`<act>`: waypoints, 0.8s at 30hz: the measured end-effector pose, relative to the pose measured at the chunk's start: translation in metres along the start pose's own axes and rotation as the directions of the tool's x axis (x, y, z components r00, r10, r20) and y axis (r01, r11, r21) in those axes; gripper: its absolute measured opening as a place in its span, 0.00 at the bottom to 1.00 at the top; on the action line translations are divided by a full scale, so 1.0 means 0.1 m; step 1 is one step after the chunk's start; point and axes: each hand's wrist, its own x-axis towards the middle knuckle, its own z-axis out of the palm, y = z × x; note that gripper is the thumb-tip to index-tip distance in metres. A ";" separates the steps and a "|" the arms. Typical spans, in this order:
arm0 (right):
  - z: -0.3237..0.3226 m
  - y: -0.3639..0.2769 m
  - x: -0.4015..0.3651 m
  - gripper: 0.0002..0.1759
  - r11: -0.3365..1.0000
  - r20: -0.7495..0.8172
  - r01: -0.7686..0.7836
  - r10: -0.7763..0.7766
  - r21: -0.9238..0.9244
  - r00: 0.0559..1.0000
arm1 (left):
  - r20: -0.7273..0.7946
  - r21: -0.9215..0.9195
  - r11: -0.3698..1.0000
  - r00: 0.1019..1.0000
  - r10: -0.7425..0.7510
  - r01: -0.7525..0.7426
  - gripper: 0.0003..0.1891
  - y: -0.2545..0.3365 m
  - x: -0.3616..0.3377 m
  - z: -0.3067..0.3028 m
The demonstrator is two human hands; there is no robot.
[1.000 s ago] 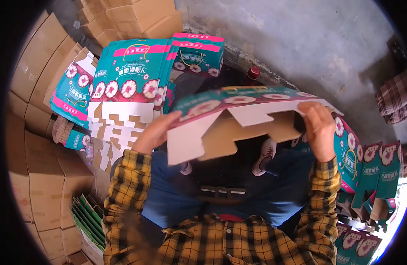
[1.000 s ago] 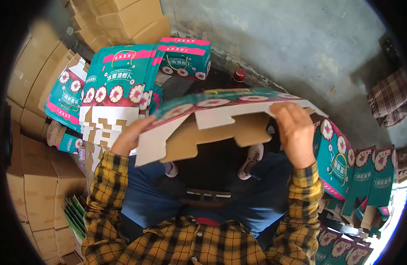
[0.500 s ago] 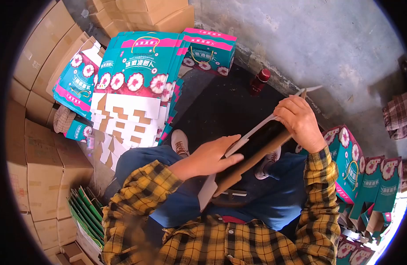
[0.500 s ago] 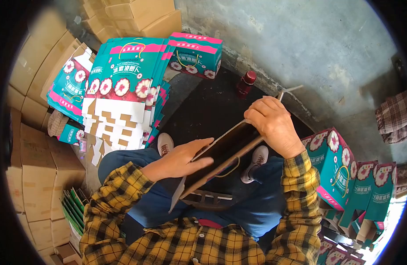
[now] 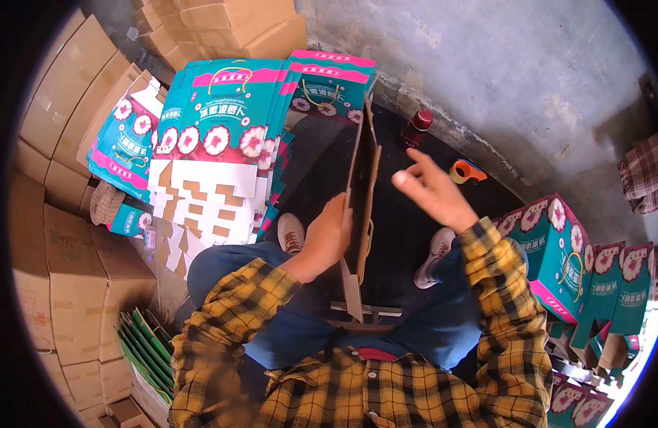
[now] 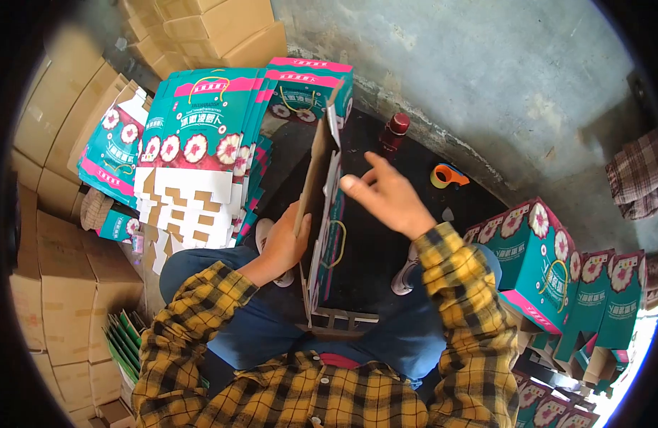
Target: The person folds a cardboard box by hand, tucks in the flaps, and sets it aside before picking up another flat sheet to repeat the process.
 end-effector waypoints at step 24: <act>-0.37 1.30 0.86 0.32 0.977 -0.188 -0.107 0.072 -0.183 0.979 | 0.474 0.394 0.853 0.871 0.130 -0.342 0.52 0.22 -0.11 -0.15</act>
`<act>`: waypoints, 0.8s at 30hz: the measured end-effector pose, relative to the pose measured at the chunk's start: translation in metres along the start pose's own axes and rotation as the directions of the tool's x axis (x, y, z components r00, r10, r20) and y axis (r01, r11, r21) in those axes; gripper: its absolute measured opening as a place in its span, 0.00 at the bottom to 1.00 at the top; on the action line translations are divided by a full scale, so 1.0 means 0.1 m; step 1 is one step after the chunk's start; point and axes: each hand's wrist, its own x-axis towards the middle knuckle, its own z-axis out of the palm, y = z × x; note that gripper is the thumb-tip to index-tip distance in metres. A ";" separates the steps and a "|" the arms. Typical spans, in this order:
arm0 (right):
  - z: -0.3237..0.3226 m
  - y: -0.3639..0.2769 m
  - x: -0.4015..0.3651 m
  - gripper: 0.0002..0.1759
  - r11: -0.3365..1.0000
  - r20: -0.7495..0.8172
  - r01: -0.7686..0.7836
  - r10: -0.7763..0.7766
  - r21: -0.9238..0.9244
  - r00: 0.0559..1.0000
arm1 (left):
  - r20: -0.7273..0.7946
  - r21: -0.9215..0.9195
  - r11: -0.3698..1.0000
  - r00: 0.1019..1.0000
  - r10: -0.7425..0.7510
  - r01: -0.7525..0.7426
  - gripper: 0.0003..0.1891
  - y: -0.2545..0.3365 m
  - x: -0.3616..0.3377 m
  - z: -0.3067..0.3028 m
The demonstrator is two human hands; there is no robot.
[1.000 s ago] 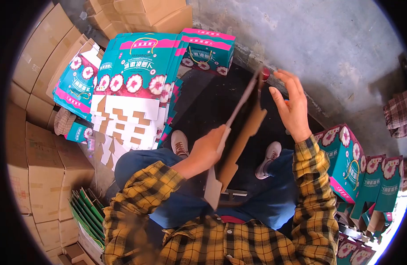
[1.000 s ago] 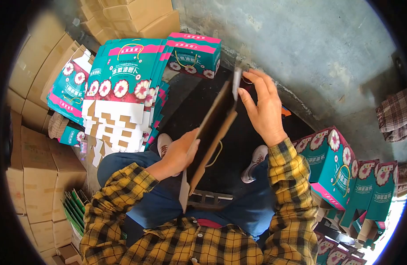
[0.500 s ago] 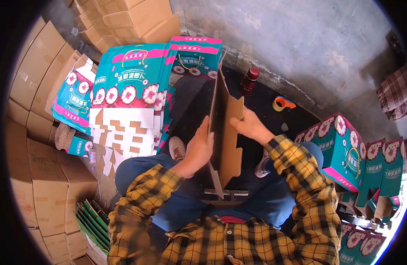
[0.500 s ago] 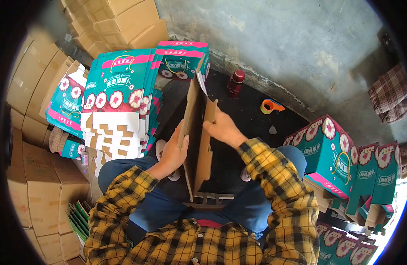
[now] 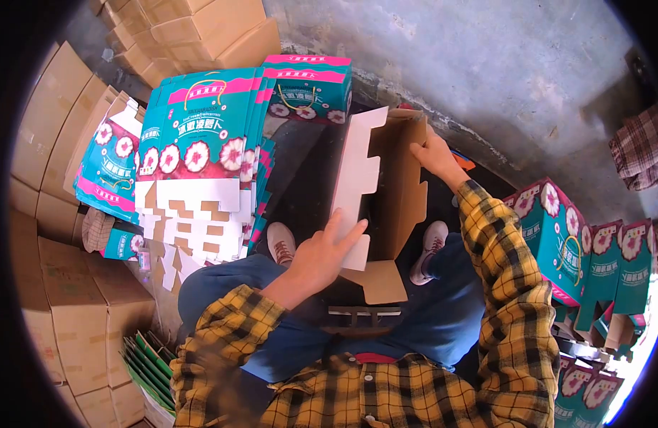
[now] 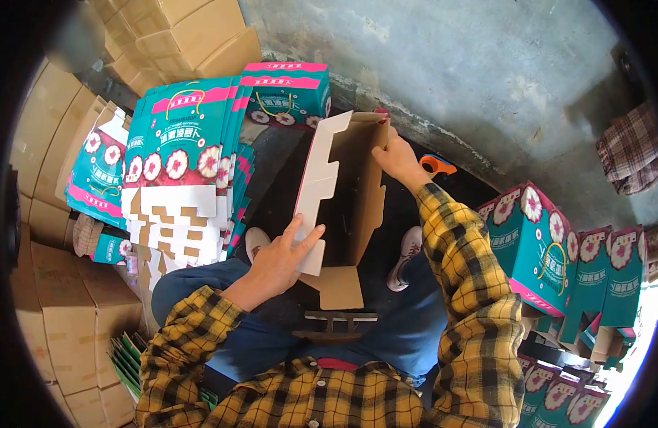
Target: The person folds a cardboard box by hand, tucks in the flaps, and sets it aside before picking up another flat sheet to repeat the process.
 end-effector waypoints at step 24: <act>-0.07 0.08 -0.01 0.44 0.988 0.074 0.147 -0.144 -0.045 0.987 | -0.012 -0.067 0.952 0.954 0.299 -0.299 0.47 0.02 0.05 0.00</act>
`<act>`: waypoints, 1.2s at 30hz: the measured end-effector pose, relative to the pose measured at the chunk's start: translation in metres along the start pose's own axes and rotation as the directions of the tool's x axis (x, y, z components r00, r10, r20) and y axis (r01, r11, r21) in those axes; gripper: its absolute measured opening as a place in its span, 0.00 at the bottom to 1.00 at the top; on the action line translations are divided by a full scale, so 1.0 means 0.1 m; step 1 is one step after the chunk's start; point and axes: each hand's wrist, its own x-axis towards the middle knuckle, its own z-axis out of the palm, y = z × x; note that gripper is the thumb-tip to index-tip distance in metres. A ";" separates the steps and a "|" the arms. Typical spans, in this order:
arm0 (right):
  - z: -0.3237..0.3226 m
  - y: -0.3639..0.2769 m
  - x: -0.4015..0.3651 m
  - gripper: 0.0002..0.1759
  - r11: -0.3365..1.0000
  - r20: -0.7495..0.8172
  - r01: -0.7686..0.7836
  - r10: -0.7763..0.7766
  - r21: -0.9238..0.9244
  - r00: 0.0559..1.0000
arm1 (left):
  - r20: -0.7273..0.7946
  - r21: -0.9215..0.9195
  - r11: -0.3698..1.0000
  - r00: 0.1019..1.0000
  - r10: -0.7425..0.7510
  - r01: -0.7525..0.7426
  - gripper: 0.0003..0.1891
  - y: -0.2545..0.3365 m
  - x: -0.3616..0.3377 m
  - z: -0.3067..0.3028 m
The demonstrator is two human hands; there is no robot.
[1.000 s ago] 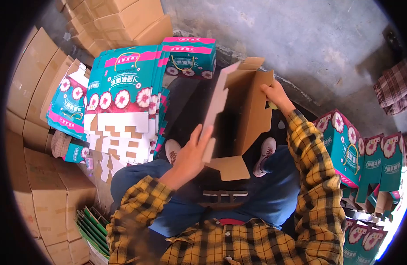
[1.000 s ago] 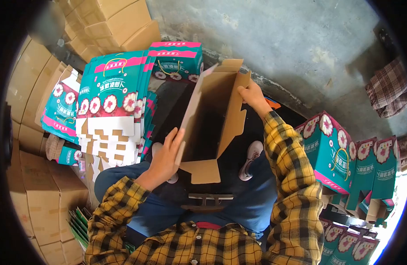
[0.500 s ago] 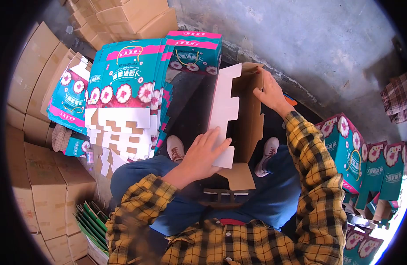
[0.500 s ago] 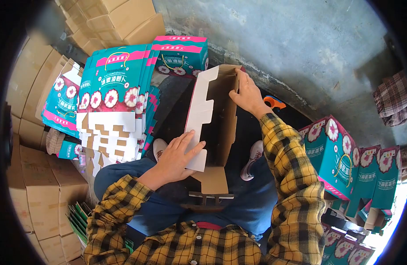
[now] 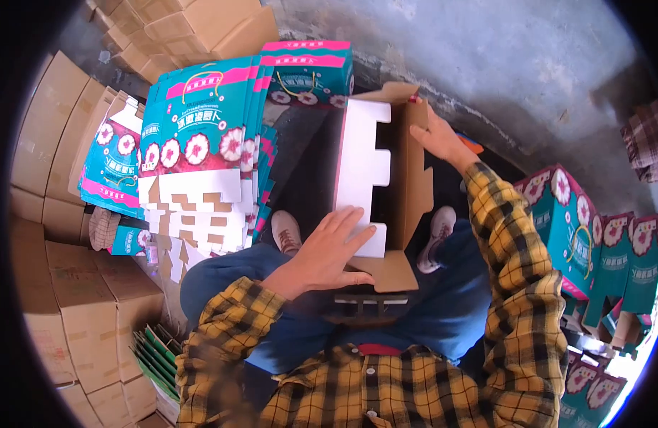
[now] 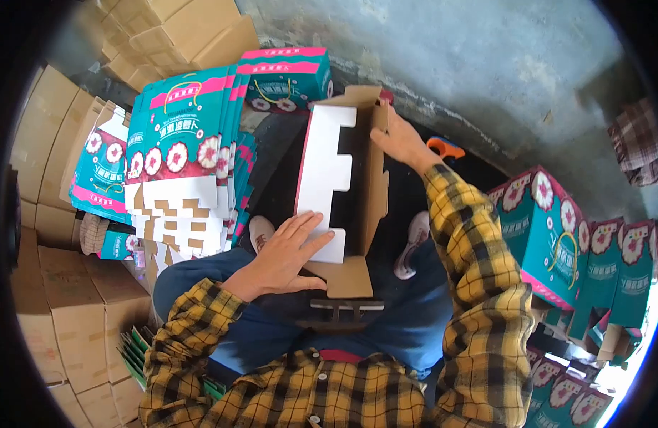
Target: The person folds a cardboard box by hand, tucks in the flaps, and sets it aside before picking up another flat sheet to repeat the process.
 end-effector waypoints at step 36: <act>-0.60 -0.08 -0.39 0.53 0.784 0.198 -0.302 0.230 0.542 0.953 | -0.232 0.000 0.967 0.941 -0.248 0.255 0.25 0.46 -0.18 0.65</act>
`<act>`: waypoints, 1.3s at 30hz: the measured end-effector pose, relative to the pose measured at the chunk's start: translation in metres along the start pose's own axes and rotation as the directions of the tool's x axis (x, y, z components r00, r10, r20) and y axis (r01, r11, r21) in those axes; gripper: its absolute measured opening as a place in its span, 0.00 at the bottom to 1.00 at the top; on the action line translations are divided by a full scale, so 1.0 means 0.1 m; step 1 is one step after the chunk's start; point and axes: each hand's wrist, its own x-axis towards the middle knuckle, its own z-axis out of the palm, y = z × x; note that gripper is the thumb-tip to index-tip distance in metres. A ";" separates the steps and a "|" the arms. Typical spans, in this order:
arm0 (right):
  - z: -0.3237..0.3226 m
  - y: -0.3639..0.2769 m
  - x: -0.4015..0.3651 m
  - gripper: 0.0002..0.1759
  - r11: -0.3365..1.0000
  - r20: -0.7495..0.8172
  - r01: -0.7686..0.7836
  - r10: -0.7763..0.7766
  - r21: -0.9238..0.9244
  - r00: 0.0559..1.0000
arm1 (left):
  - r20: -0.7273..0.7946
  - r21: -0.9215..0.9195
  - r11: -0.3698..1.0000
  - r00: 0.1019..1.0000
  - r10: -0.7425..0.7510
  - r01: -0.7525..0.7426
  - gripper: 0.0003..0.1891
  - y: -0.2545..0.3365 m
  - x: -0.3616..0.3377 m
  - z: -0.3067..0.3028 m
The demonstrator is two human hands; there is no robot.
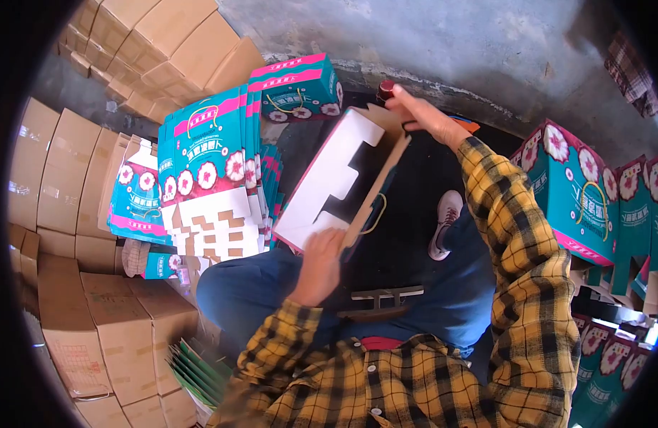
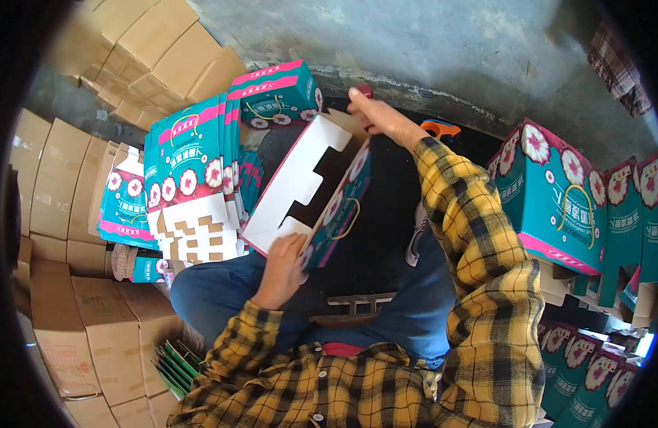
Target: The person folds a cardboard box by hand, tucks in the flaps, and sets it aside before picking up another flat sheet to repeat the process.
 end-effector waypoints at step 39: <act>0.68 0.29 -0.16 0.27 0.268 0.511 0.665 -0.466 -0.697 0.722 | 0.043 0.219 0.970 0.993 -0.114 0.102 0.36 -0.06 0.20 -0.54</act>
